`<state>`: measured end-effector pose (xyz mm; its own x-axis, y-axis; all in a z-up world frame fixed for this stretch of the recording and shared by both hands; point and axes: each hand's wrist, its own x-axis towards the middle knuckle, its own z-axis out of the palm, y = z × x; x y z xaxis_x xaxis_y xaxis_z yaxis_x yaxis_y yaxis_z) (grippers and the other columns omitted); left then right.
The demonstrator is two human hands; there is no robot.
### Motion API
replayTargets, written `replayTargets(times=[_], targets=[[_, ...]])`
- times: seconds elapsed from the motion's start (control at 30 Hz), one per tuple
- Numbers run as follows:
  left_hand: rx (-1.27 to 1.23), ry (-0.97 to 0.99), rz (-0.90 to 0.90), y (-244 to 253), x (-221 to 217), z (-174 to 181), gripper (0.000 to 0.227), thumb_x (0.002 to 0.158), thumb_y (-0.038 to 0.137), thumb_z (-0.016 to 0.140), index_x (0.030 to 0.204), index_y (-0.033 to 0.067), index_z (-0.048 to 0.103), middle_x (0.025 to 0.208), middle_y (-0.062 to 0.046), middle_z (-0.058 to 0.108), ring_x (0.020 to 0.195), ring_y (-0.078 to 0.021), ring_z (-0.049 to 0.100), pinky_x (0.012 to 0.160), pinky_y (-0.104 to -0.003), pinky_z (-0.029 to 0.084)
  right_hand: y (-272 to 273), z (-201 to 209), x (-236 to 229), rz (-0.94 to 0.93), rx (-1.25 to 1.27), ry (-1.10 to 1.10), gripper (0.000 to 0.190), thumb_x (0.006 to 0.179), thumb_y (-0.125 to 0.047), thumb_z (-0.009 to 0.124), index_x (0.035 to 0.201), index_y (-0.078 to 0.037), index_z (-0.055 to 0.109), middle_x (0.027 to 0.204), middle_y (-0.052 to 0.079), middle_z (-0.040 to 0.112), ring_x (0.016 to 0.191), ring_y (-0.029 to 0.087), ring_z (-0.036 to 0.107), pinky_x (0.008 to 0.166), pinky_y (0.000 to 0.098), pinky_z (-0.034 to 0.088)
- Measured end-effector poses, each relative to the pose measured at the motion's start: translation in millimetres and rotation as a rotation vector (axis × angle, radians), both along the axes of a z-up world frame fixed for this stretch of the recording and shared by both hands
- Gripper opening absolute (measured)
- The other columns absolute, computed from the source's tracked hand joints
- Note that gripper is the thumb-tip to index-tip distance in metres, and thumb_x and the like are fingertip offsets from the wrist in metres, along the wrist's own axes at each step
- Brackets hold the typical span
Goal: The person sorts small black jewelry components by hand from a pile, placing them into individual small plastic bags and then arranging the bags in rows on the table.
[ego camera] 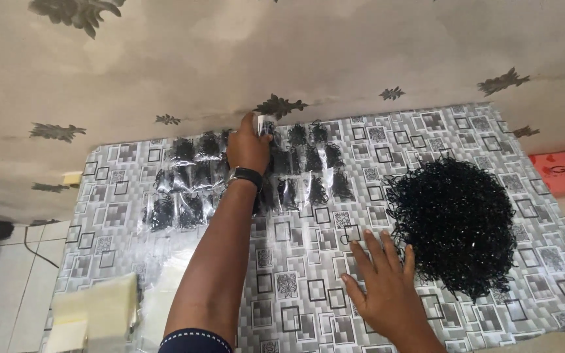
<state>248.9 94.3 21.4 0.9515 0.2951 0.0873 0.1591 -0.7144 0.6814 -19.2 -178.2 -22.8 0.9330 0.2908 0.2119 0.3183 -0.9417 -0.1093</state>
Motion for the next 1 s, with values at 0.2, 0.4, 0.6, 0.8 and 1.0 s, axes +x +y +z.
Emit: replayTargets(times=[0.2,0.4,0.6,0.8,1.0], targets=[[0.214,-0.257,-0.146,5,-10,-22,0.051,0.089,0.011,0.071,0.138,0.0072,0.056,0.136,-0.019,0.058,0.122,-0.0374,0.051,0.099,-0.05,0.051,1,0,1,-0.009,-0.02,0.025,0.068,0.099,-0.059,0.042,0.156,-0.023,0.037,0.167,0.008,0.028,0.158,0.032,0.014,0.118,0.0696,0.005],[0.523,-0.129,-0.441,-6,-40,-25,0.05,0.094,0.043,0.059,0.137,0.0174,0.057,0.148,-0.007,0.053,0.138,-0.0355,0.044,0.097,-0.061,0.039,1,0,3,-0.077,-0.057,0.048,0.066,0.097,-0.061,0.041,0.154,-0.026,0.04,0.167,0.009,0.028,0.157,0.038,0.013,0.113,0.0773,0.006],[0.59,-0.144,-0.491,-3,-30,-44,0.043,0.096,0.043,0.056,0.131,0.0191,0.061,0.147,-0.004,0.055,0.136,-0.0336,0.049,0.095,-0.061,0.036,3,0,4,-0.23,-0.057,0.006,0.077,0.097,-0.065,0.039,0.152,-0.01,0.042,0.164,0.021,0.031,0.155,0.043,0.019,0.116,0.0756,0.011],[0.526,-0.214,-0.605,-15,-87,6,0.042,0.092,0.018,0.063,0.133,0.014,0.059,0.15,-0.012,0.05,0.142,-0.0415,0.038,0.108,-0.071,0.028,3,13,7,-0.048,-0.009,0.007,0.064,0.101,-0.049,0.044,0.157,-0.019,0.036,0.168,0.016,0.02,0.155,0.046,0.006,0.112,0.0779,0.002],[0.49,-0.28,-0.707,-50,-205,-2,0.03,0.093,0.022,0.066,0.123,0.0203,0.067,0.132,-0.009,0.064,0.13,-0.0329,0.056,0.094,-0.051,0.051,16,56,18,0.166,-0.031,0.176,0.055,0.102,-0.034,0.034,0.155,-0.025,0.043,0.166,0.014,0.03,0.153,0.048,0.016,0.111,0.0828,0.006]])
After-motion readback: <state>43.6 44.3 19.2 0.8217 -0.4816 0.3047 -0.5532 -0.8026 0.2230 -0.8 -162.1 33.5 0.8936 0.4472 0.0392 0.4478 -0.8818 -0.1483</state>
